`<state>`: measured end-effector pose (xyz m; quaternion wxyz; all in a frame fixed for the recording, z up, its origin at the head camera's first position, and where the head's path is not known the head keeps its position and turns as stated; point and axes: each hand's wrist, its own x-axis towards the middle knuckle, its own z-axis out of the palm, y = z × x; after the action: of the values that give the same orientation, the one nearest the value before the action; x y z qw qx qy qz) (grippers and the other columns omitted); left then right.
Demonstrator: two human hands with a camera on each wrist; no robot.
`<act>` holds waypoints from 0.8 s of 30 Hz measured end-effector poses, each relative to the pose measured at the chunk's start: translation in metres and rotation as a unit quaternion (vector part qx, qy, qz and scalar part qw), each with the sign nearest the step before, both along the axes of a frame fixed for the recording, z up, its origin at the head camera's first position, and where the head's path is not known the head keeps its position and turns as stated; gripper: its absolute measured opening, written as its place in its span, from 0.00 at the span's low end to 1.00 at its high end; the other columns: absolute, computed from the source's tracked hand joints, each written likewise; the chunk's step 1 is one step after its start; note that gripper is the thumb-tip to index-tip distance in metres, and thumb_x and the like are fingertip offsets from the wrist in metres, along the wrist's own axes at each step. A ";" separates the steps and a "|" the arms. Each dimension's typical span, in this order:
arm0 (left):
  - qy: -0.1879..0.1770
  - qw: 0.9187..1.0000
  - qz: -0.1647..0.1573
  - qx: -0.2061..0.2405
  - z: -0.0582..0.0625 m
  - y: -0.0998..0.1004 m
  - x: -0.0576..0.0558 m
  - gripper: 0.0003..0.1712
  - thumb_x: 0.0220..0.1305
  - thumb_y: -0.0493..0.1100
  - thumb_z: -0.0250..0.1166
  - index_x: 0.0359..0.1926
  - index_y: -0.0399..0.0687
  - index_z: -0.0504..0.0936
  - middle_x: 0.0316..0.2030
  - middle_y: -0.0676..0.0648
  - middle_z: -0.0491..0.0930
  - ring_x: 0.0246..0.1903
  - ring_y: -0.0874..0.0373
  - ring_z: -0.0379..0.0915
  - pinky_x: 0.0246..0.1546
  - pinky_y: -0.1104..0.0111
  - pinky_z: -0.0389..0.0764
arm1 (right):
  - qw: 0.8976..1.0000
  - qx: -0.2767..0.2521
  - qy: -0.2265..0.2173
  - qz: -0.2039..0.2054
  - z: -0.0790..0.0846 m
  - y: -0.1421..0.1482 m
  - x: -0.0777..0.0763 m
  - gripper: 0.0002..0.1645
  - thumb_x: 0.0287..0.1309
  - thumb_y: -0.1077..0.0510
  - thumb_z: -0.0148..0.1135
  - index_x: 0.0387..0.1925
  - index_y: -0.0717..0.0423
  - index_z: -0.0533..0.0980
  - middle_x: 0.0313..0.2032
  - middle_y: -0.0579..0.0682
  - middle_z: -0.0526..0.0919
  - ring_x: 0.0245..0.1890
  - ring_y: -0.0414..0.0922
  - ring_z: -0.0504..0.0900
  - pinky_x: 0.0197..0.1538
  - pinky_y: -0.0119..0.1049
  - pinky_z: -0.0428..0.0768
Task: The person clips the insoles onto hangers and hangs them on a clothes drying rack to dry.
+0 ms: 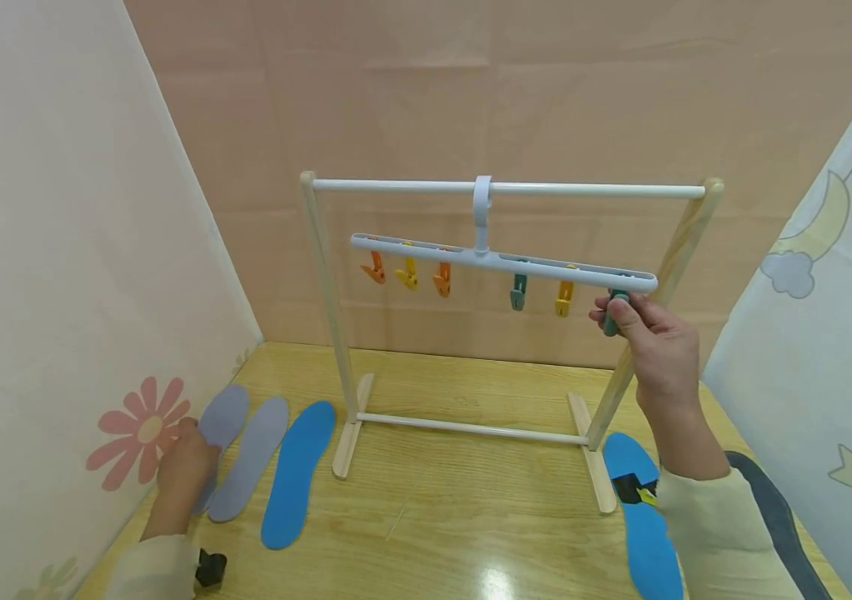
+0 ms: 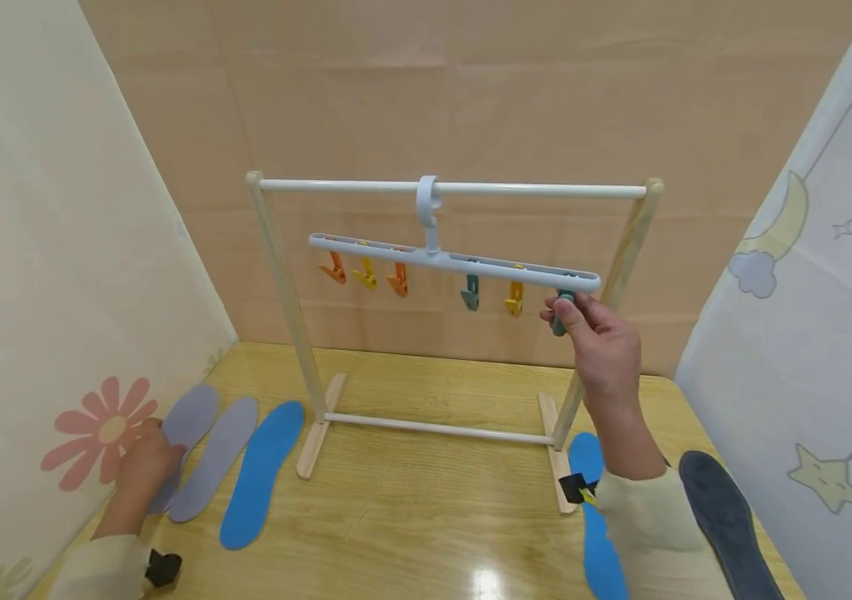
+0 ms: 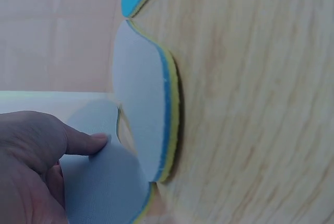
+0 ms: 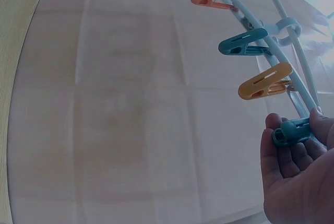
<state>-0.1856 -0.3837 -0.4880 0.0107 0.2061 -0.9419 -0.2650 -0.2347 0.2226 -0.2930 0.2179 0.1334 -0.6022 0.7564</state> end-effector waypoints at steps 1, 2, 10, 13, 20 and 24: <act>0.005 1.000 -0.001 -0.001 0.000 0.000 0.000 0.36 0.68 0.40 0.56 0.66 0.24 0.50 0.48 0.17 0.73 0.42 0.18 0.72 0.37 0.39 0.74 | 1.000 -0.010 0.001 -0.002 0.000 -0.001 0.000 0.16 0.64 0.63 0.67 0.51 0.67 0.83 0.35 0.49 0.90 0.35 0.41 0.90 0.51 0.29 0.82; 0.012 1.000 -0.002 -0.002 0.000 0.000 -0.001 0.35 0.68 0.40 0.55 0.65 0.24 0.50 0.46 0.18 0.74 0.41 0.19 0.73 0.36 0.40 0.74 | 1.000 -0.019 0.002 -0.005 0.001 -0.001 -0.001 0.15 0.64 0.63 0.67 0.50 0.67 0.83 0.35 0.49 0.90 0.34 0.41 0.90 0.50 0.29 0.82; 0.025 0.999 -0.022 -0.015 0.007 0.007 -0.001 0.32 0.69 0.37 0.50 0.64 0.21 0.50 0.48 0.19 0.74 0.42 0.21 0.73 0.36 0.41 0.74 | 0.997 -0.079 0.004 -0.015 0.003 -0.006 -0.004 0.11 0.60 0.67 0.69 0.43 0.71 0.84 0.31 0.54 0.90 0.30 0.45 0.90 0.44 0.35 0.85; 0.013 0.999 -0.028 -0.020 0.011 0.011 0.004 0.33 0.69 0.37 0.50 0.65 0.18 0.49 0.49 0.18 0.73 0.44 0.21 0.73 0.37 0.41 0.75 | 0.996 -0.086 -0.001 -0.019 0.003 -0.008 -0.004 0.11 0.58 0.67 0.70 0.42 0.72 0.84 0.30 0.54 0.89 0.29 0.45 0.90 0.43 0.35 0.85; 0.016 1.000 -0.019 -0.018 0.022 0.021 0.013 0.32 0.67 0.37 0.49 0.64 0.18 0.51 0.47 0.20 0.74 0.40 0.23 0.75 0.32 0.44 0.75 | 0.996 -0.079 -0.010 -0.027 0.006 -0.009 -0.003 0.14 0.58 0.66 0.71 0.44 0.71 0.84 0.30 0.53 0.89 0.30 0.44 0.90 0.44 0.34 0.85; 0.016 1.000 -0.020 -0.011 0.025 0.025 0.018 0.32 0.66 0.36 0.45 0.65 0.19 0.50 0.43 0.21 0.75 0.35 0.27 0.77 0.28 0.47 0.75 | 0.997 -0.075 -0.015 -0.029 0.008 -0.007 -0.002 0.14 0.58 0.65 0.72 0.44 0.71 0.84 0.29 0.53 0.89 0.30 0.44 0.90 0.44 0.34 0.85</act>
<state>-0.1678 -0.3582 -0.4629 0.0226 0.1832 -0.9483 -0.2581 -0.2368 0.2153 -0.2853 0.2406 0.0879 -0.5503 0.7947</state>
